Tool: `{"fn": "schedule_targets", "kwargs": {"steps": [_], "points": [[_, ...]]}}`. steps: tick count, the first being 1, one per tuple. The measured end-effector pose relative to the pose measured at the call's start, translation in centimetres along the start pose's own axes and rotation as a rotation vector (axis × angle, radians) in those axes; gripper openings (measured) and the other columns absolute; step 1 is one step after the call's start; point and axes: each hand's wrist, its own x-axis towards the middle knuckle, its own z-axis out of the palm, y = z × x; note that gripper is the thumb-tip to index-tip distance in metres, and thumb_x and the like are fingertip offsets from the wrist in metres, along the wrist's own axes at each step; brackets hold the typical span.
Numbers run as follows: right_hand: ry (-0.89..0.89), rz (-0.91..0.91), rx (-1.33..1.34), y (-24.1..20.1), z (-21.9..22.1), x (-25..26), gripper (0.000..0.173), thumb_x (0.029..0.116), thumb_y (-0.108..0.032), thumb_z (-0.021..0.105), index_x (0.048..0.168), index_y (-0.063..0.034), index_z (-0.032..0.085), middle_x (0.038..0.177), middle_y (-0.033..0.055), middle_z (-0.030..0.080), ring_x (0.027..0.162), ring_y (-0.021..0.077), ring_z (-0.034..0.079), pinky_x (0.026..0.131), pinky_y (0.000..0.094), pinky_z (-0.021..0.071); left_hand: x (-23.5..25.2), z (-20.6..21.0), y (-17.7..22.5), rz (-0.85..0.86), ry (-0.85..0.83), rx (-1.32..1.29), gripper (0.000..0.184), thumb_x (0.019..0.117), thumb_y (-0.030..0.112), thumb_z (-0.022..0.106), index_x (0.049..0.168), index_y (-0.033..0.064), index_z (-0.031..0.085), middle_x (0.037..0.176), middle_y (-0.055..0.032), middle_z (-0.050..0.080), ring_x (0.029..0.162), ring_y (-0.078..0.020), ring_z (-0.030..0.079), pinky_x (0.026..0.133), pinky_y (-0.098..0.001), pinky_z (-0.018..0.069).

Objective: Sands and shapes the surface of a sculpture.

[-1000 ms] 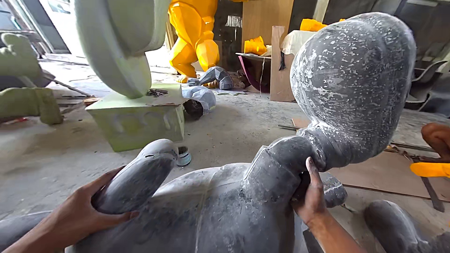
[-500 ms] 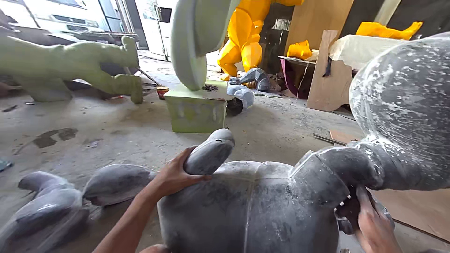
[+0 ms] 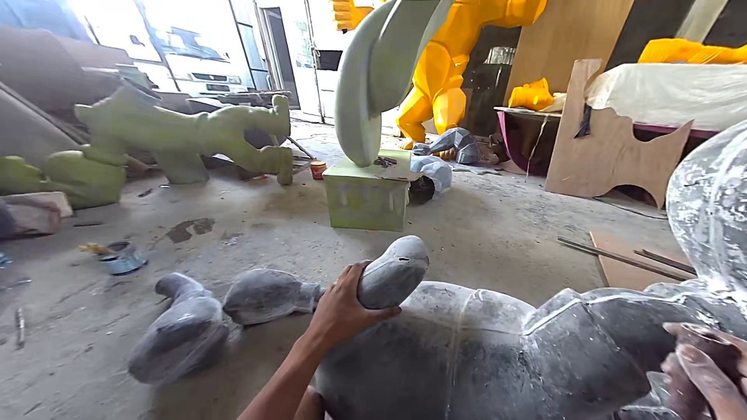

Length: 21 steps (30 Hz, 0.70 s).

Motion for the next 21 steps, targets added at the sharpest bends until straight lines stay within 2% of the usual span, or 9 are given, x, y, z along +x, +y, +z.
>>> {"fn": "schedule_targets", "kwargs": {"steps": [3, 5, 7, 9, 12, 14, 15, 18, 21], "points": [[-0.022, -0.066, 0.080, -0.4, 0.8, 0.8, 0.031, 0.1008, -0.007, 0.061, 0.129, 0.0036, 0.054, 0.113, 0.0010, 0.071, 0.101, 0.0097, 0.070, 0.092, 0.0315, 0.0604, -0.7, 0.4, 0.5, 0.001, 0.106, 0.033, 0.117, 0.0555, 0.091, 0.072, 0.148, 0.0212, 0.051, 0.136, -0.0048, 0.061, 0.120, -0.0235, 0.063, 0.097, -0.0545, 0.0548], [-0.037, -0.015, 0.247, -1.2, 1.8, 0.7, 0.027, 0.1005, -0.002, 0.060, 0.127, -0.0032, 0.055, 0.113, 0.0012, 0.074, 0.104, 0.0164, 0.073, 0.094, 0.0366, 0.0616, -2.2, 0.2, 2.6, 0.096, 0.268, 0.029, 0.113, 0.0638, 0.081, 0.076, 0.150, 0.0143, 0.048, 0.147, -0.0126, 0.054, 0.131, -0.0332, 0.055, 0.105, -0.0591, 0.0490], [-0.045, 0.076, 0.434, -2.0, 2.7, 0.3, 0.026, 0.1022, -0.006, 0.058, 0.128, -0.0058, 0.059, 0.114, 0.0071, 0.074, 0.104, 0.0224, 0.073, 0.093, 0.0410, 0.0620, -4.5, 0.5, 7.1, 0.246, 0.352, -0.077, 0.100, 0.0741, 0.073, 0.075, 0.151, 0.0143, 0.048, 0.153, -0.0111, 0.049, 0.140, -0.0305, 0.048, 0.111, -0.0549, 0.0457], [-0.061, 0.134, 0.613, -2.2, 4.0, 0.1, 0.024, 0.1014, -0.013, 0.062, 0.124, -0.0075, 0.064, 0.112, 0.0117, 0.074, 0.097, 0.0234, 0.074, 0.085, 0.0415, 0.0639, -7.4, 1.2, 12.7, 0.382, 0.228, -0.378, 0.088, 0.0849, 0.060, 0.075, 0.151, 0.0085, 0.047, 0.153, -0.0136, 0.049, 0.142, -0.0262, 0.048, 0.112, -0.0486, 0.0480], [-0.162, 0.166, 0.787, -2.0, 5.6, -0.3, 0.024, 0.1015, -0.015, 0.064, 0.125, -0.0078, 0.064, 0.110, 0.0140, 0.071, 0.096, 0.0237, 0.073, 0.088, 0.0446, 0.0627, -10.5, 3.0, 19.4, 0.404, -0.221, -1.002, 0.088, 0.0961, 0.044, 0.070, 0.159, -0.0013, 0.028, 0.158, -0.0168, 0.043, 0.141, -0.0284, 0.051, 0.109, -0.0493, 0.0534], [-0.216, 0.141, 0.775, -2.2, 6.1, -0.6, 0.023, 0.0995, -0.011, 0.066, 0.122, -0.0060, 0.065, 0.107, 0.0146, 0.072, 0.096, 0.0231, 0.073, 0.089, 0.0431, 0.0620, -10.6, 3.8, 21.7, 0.414, -0.410, -1.237, 0.080, 0.1030, 0.036, 0.062, 0.159, -0.0057, 0.022, 0.155, -0.0182, 0.046, 0.135, -0.0294, 0.056, 0.109, -0.0480, 0.0543], [-0.238, 0.115, 0.740, -2.2, 6.0, -0.7, 0.022, 0.0981, -0.009, 0.068, 0.120, -0.0041, 0.064, 0.104, 0.0143, 0.073, 0.094, 0.0214, 0.072, 0.087, 0.0406, 0.0616, -10.4, 3.9, 22.3, 0.417, -0.453, -1.286, 0.069, 0.1054, 0.029, 0.059, 0.156, -0.0074, 0.029, 0.149, -0.0173, 0.053, 0.129, -0.0268, 0.061, 0.107, -0.0447, 0.0555], [-0.216, 0.057, 0.642, -2.4, 5.4, -1.1, 0.021, 0.0926, -0.004, 0.073, 0.112, -0.0003, 0.065, 0.094, 0.0114, 0.074, 0.086, 0.0153, 0.073, 0.081, 0.0319, 0.0624, -9.5, 3.6, 22.6, 0.370, -0.468, -1.254, 0.027, 0.1015, 0.010, 0.063, 0.125, -0.0023, 0.065, 0.113, -0.0100, 0.074, 0.098, -0.0194, 0.074, 0.086, -0.0363, 0.0646], [-0.193, 0.026, 0.587, -2.1, 4.3, -1.4, 0.025, 0.0865, -0.003, 0.080, 0.106, -0.0015, 0.065, 0.091, 0.0100, 0.073, 0.081, 0.0148, 0.073, 0.076, 0.0305, 0.0632, -8.8, 3.1, 21.9, 0.294, -0.570, -1.240, 0.023, 0.0914, 0.012, 0.078, 0.110, 0.0004, 0.070, 0.097, -0.0101, 0.076, 0.082, -0.0209, 0.075, 0.074, -0.0353, 0.0654]]}}
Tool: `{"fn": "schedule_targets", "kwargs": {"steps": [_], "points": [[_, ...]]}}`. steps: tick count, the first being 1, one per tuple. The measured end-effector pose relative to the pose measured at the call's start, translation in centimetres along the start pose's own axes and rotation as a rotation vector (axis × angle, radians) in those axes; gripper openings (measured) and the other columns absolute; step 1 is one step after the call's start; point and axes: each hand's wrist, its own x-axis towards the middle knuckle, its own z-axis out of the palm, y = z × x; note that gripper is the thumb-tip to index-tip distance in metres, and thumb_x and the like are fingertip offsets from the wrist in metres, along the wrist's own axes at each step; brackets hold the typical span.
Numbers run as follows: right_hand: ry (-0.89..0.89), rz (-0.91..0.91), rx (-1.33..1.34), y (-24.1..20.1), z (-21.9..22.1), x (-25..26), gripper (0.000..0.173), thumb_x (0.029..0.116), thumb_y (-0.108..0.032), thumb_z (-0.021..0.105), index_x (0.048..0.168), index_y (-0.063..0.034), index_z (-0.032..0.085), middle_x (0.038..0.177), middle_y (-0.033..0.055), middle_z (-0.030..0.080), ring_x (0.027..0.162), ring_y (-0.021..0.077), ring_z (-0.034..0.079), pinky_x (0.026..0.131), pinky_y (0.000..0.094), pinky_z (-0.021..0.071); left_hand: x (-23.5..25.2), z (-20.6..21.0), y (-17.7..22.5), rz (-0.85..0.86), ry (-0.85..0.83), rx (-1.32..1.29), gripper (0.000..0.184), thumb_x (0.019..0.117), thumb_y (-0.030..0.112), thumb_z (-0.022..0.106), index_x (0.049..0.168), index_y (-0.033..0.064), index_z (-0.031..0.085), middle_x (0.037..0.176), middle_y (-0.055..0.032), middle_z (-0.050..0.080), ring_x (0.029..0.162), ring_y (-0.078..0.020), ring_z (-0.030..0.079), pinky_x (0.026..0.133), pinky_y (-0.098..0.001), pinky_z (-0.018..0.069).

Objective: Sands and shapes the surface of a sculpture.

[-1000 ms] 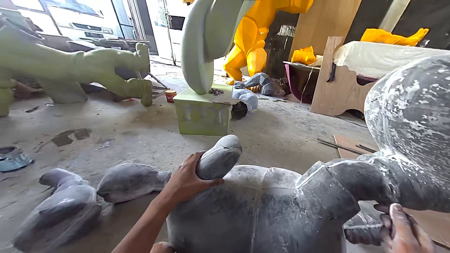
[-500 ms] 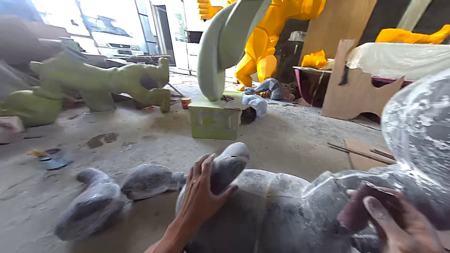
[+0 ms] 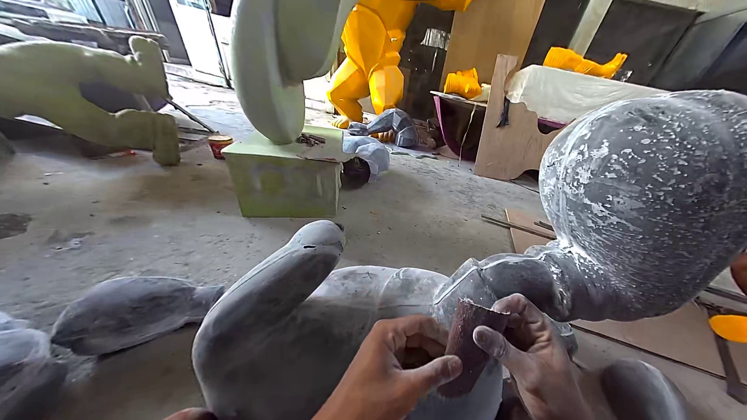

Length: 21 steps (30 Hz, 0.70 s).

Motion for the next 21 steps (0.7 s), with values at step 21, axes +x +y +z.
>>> {"fn": "schedule_targets", "kwargs": {"steps": [21], "points": [[0.084, -0.323, -1.030, -11.3, -3.6, 4.8, 0.024, 0.0985, -0.036, 0.067, 0.113, -0.0173, 0.068, 0.102, -0.0056, 0.072, 0.090, 0.0082, 0.070, 0.080, 0.0296, 0.0618, -0.4, -0.2, -1.3, 0.385, 0.682, 0.339, 0.038, 0.1077, 0.017, 0.051, 0.137, -0.0067, 0.047, 0.124, -0.0077, 0.066, 0.113, -0.0105, 0.067, 0.099, -0.0297, 0.0582]]}}
